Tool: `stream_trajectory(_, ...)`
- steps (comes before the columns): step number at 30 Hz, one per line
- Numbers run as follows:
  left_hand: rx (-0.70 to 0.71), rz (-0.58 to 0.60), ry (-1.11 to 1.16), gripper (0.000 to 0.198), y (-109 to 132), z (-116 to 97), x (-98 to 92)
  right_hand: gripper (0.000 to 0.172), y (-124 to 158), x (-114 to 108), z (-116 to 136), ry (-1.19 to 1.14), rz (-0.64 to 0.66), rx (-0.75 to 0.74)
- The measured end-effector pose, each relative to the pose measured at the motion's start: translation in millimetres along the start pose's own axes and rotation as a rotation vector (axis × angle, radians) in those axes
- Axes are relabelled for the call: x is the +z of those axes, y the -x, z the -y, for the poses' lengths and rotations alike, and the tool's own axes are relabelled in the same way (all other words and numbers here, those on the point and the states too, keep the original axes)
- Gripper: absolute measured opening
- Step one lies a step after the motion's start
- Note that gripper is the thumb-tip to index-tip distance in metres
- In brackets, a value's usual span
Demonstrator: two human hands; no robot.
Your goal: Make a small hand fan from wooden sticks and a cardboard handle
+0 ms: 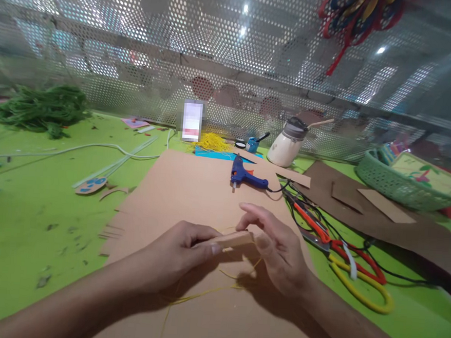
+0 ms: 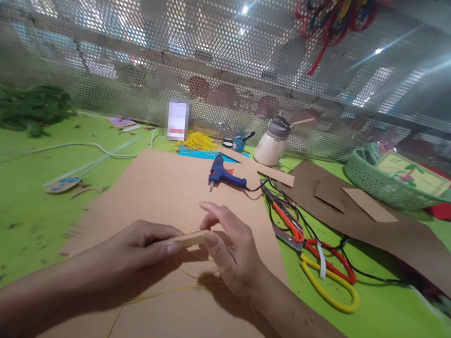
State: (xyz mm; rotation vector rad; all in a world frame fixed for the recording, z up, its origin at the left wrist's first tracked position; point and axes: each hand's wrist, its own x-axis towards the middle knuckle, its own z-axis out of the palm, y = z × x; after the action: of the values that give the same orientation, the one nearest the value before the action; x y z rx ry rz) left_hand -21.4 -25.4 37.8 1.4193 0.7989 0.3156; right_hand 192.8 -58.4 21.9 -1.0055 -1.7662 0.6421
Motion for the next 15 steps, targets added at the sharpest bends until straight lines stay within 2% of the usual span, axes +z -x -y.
stream_trajectory(5, 0.021, -0.092, -0.096, 0.033, 0, -2, 3.8, 0.032, 0, 3, 4, 0.059, -0.052, 0.048)
stream_trajectory(9, 0.111, -0.131, -0.248, 0.03, -1, -9, 5.9, 0.05, 1, 8, 1, 0.147, 0.05, -0.043)
stream_trajectory(11, 0.16, -0.148, -0.296, 0.033, -1, -11, 8.4, 0.049, 1, 11, 0, 0.153, 0.083, -0.087)
stream_trajectory(15, 0.213, -0.129, -0.331, 0.038, 2, -9, 15.7, 0.041, 1, 14, -2, 0.151, 0.064, -0.146)
